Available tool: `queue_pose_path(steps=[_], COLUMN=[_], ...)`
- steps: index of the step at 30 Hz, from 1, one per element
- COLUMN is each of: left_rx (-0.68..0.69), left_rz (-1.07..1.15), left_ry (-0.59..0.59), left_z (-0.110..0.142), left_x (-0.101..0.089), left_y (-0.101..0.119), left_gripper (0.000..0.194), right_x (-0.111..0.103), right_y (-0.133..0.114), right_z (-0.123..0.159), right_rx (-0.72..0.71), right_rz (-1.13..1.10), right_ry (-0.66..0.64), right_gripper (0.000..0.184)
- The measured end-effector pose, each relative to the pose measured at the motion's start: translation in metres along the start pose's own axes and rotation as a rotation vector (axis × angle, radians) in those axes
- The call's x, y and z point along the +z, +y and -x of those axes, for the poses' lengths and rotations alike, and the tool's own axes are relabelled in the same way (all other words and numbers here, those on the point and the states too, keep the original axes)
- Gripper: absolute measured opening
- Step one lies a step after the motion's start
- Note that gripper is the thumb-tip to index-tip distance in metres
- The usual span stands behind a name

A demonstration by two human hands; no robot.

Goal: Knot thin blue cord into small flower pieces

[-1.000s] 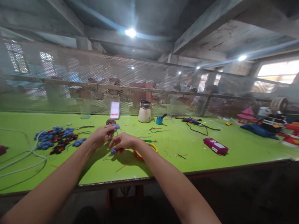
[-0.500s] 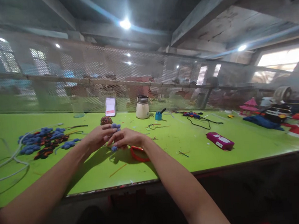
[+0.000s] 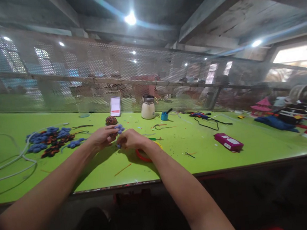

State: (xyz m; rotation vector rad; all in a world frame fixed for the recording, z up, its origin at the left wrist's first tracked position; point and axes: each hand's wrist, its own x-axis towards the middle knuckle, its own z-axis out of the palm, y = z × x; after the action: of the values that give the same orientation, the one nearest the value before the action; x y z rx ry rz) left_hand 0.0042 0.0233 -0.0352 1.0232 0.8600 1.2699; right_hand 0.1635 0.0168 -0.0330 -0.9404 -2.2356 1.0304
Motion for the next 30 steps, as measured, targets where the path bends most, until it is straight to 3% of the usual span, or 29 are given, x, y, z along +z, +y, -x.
queue_pose_path(steps=[8, 13, 15, 20, 26, 30], left_rx=[-0.015, -0.008, 0.002, -0.042, -0.073, -0.075], left_rz=[-0.018, 0.015, 0.025, -0.027, -0.030, -0.024], left_ry=[-0.090, -0.086, -0.081, -0.112, -0.123, -0.068], left_z=[0.001, 0.003, 0.004, 0.006, 0.014, 0.012], left_x=[-0.001, 0.003, 0.004, 0.004, 0.010, 0.009], left_y=[-0.001, -0.001, -0.001, 0.001, 0.007, 0.008], left_gripper=[0.008, 0.008, 0.008, 0.006, 0.005, 0.008], right_x=[-0.003, -0.008, -0.009, -0.009, -0.009, -0.010], right_y=[-0.007, 0.000, 0.002, 0.000, 0.002, 0.006], right_z=[0.001, -0.006, -0.007, -0.004, -0.005, -0.008], right_rx=[-0.211, -0.301, -0.346, -0.418, -0.363, -0.352], right_rz=[-0.106, 0.083, 0.158, 0.214, 0.249, 0.285], right_ry=[0.164, 0.466, 0.526, 0.492, 0.463, 0.436], right_gripper=[0.013, 0.010, 0.008, 0.007, 0.016, 0.019])
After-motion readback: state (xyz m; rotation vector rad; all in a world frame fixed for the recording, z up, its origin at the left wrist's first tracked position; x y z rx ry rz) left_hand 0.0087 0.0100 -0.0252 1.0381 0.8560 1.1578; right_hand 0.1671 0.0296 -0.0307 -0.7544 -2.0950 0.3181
